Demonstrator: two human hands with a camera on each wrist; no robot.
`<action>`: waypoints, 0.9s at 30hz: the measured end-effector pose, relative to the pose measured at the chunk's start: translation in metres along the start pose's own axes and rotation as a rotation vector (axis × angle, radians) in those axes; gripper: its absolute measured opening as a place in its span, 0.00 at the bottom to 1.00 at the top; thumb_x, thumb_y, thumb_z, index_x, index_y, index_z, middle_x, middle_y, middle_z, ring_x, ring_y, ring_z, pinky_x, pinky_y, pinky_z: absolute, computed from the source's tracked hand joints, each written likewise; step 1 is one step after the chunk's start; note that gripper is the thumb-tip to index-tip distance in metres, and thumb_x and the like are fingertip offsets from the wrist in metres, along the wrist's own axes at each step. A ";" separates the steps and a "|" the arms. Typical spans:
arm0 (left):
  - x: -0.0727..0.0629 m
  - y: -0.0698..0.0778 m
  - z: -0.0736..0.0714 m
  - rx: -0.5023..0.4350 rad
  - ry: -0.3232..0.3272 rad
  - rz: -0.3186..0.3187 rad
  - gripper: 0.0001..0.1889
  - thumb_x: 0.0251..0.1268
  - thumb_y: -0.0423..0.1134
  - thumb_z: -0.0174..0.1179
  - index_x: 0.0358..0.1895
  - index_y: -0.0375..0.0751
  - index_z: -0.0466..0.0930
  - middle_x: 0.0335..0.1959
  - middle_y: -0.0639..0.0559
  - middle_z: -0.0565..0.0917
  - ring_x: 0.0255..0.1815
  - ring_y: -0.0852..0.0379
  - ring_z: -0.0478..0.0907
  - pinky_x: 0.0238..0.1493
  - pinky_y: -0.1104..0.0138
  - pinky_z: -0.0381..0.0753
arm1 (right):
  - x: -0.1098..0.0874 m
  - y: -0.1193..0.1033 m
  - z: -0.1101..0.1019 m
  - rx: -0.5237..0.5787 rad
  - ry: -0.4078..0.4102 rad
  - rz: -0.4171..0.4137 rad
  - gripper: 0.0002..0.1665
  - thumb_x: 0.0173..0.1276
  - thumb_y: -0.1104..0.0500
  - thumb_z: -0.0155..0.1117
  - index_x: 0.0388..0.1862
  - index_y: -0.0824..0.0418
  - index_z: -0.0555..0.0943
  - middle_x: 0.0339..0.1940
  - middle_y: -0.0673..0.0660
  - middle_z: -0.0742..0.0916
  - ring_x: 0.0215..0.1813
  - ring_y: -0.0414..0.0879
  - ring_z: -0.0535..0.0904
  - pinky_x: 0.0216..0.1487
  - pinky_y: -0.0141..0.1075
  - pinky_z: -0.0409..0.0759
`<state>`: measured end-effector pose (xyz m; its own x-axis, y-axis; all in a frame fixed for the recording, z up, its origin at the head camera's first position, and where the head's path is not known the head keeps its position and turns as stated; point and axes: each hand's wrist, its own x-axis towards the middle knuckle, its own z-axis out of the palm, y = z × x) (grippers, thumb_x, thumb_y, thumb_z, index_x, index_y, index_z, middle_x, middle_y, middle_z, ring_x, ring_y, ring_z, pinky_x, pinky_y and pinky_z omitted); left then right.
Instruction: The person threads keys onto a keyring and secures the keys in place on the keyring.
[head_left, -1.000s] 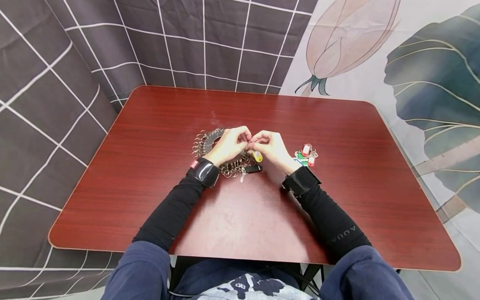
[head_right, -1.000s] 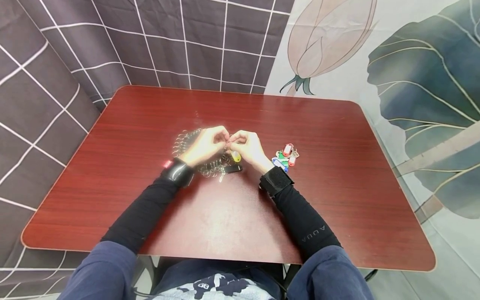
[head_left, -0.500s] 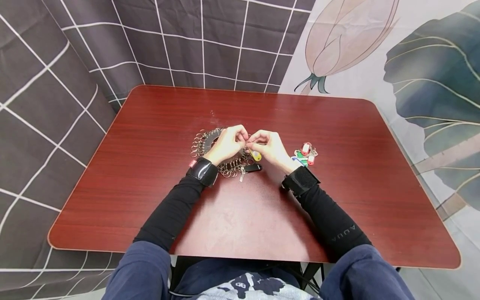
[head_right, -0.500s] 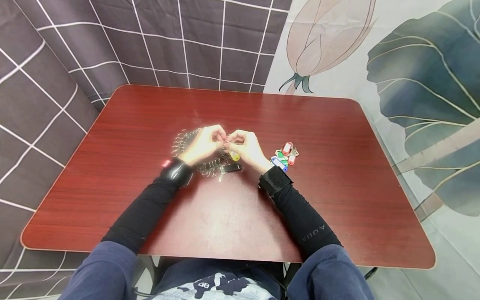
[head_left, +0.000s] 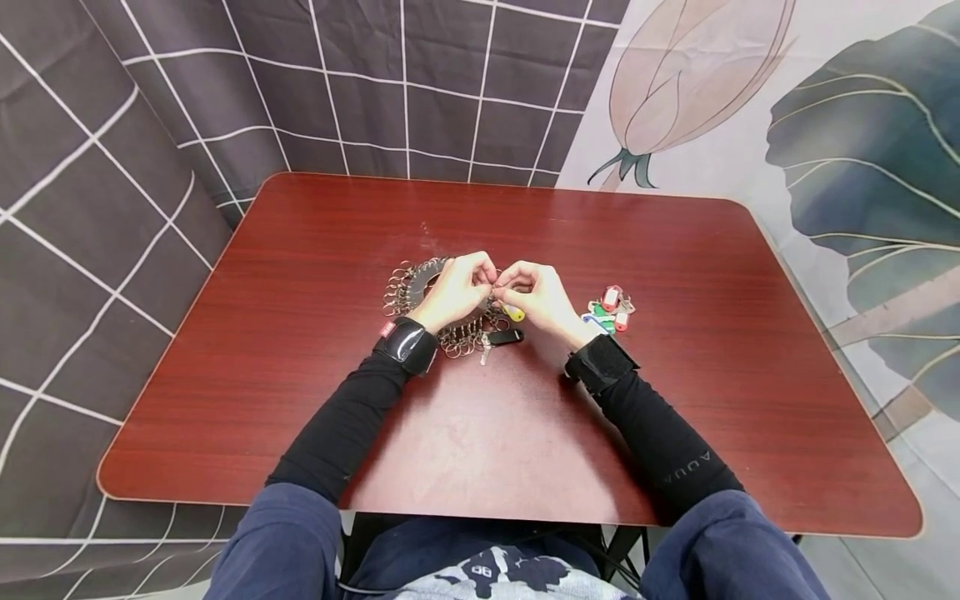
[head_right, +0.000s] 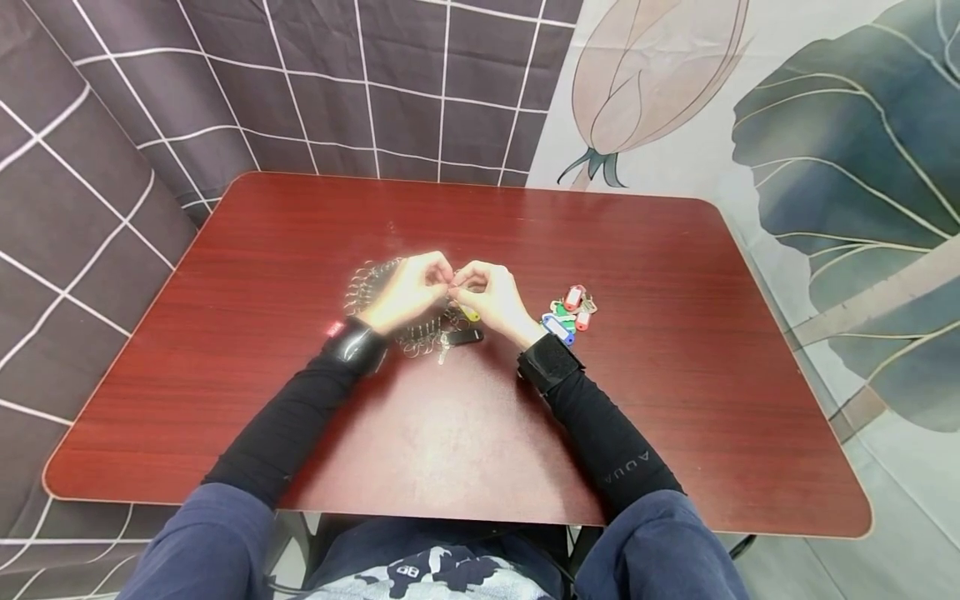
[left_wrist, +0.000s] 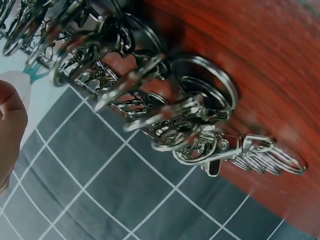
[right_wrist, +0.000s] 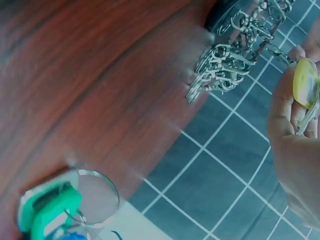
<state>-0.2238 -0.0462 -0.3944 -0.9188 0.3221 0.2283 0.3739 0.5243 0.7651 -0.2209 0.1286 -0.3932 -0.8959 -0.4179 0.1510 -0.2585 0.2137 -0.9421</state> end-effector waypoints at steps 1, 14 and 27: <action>0.000 -0.001 0.000 -0.008 -0.003 -0.008 0.08 0.51 0.24 0.54 0.34 0.37 0.77 0.28 0.45 0.84 0.31 0.54 0.80 0.37 0.69 0.76 | 0.000 0.000 0.000 -0.006 -0.005 -0.007 0.09 0.61 0.71 0.62 0.40 0.76 0.79 0.33 0.68 0.86 0.32 0.34 0.83 0.36 0.25 0.80; 0.000 0.003 -0.002 0.012 -0.004 0.039 0.08 0.54 0.25 0.54 0.36 0.38 0.76 0.26 0.46 0.84 0.30 0.55 0.80 0.35 0.68 0.75 | 0.003 0.002 -0.002 0.114 -0.002 0.063 0.10 0.62 0.73 0.60 0.41 0.78 0.77 0.29 0.62 0.88 0.28 0.40 0.86 0.31 0.28 0.81; -0.001 0.002 -0.003 0.010 -0.048 0.020 0.07 0.58 0.27 0.55 0.39 0.38 0.78 0.33 0.46 0.87 0.35 0.55 0.83 0.42 0.65 0.78 | 0.006 0.003 -0.002 0.099 0.010 0.071 0.08 0.61 0.72 0.62 0.39 0.77 0.78 0.30 0.62 0.89 0.29 0.44 0.87 0.32 0.29 0.82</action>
<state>-0.2225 -0.0477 -0.3909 -0.9040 0.3702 0.2139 0.3936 0.5251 0.7545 -0.2273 0.1285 -0.3942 -0.9144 -0.3959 0.0850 -0.1575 0.1542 -0.9754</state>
